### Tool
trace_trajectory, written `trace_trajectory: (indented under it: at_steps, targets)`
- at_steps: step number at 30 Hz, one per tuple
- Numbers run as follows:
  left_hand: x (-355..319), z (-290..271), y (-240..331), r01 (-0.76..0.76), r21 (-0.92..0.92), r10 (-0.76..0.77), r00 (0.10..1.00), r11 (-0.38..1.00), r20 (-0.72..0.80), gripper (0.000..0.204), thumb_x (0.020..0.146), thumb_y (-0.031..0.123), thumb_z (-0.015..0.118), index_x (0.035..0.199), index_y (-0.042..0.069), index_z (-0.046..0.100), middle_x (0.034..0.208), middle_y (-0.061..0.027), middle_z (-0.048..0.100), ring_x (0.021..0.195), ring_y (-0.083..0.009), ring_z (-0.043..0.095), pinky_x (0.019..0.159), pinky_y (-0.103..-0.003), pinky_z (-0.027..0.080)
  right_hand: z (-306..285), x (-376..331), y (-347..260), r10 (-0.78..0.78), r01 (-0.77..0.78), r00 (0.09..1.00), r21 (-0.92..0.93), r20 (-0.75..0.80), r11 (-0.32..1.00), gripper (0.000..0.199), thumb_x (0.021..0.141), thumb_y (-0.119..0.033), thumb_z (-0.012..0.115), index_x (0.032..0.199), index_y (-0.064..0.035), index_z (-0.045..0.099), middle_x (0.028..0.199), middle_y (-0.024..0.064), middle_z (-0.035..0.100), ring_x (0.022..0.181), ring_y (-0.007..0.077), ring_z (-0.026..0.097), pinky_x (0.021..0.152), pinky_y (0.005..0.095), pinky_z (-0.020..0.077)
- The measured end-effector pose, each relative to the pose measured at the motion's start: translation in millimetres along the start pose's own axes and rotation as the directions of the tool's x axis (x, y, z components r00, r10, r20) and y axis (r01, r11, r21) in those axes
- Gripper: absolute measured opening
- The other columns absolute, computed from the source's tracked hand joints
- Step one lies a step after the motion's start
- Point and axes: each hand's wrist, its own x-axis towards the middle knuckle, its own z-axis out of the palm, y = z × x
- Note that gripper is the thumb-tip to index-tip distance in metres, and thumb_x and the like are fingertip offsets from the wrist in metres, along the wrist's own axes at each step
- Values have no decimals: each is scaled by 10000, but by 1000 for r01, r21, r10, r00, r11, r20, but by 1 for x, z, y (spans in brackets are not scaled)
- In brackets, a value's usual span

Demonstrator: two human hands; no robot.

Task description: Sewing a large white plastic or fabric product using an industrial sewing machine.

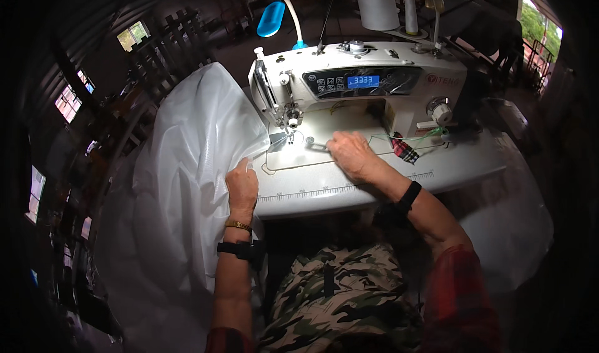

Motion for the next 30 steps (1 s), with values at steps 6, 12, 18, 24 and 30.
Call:
trace_trajectory:
  at_steps: [6, 12, 18, 24, 30]
  targets:
    - [-11, -7, 5, -21, -107, 14, 997, 994, -71, 237, 820, 45, 525, 973, -36, 688, 760, -287, 639, 718, -442, 640, 703, -484, 509, 19, 7, -40, -61, 71, 990, 81, -124, 994, 150, 857, -159, 618, 901, -38, 542, 798, 144, 584, 762, 325, 612, 699, 427, 478]
    - [-14, -8, 7, -83, -83, 74, 992, 993, -102, 206, 818, 19, 534, 962, -33, 672, 743, -270, 636, 695, -444, 630, 666, -492, 507, 24, 10, -52, -71, 73, 994, 29, -81, 997, 283, 849, -272, 699, 940, -42, 560, 883, 133, 567, 828, 297, 580, 736, 394, 455]
    - [-14, -7, 6, -48, -46, 45, 996, 998, -72, 215, 808, 18, 543, 962, -30, 685, 711, -266, 630, 666, -441, 626, 654, -490, 501, 21, 29, -41, -85, 81, 995, 76, 57, 994, 78, 789, -25, 567, 775, 39, 610, 830, 240, 656, 765, 413, 668, 661, 523, 522]
    - [-13, -6, 5, -47, -87, 38, 994, 995, -99, 216, 799, 10, 546, 954, -22, 694, 691, -267, 624, 656, -436, 626, 649, -491, 497, 33, 38, -58, 219, -191, 974, 304, -60, 933, 225, 904, -166, 563, 806, 30, 616, 748, 245, 647, 760, 413, 667, 689, 501, 523]
    - [-13, -9, 8, -21, -101, 12, 996, 995, -92, 217, 796, 5, 549, 958, -19, 693, 691, -268, 624, 663, -439, 627, 653, -492, 497, 40, 55, -67, 173, -151, 981, 215, -87, 965, 316, 907, -302, 651, 887, 13, 639, 845, 202, 687, 751, 380, 682, 704, 466, 544]
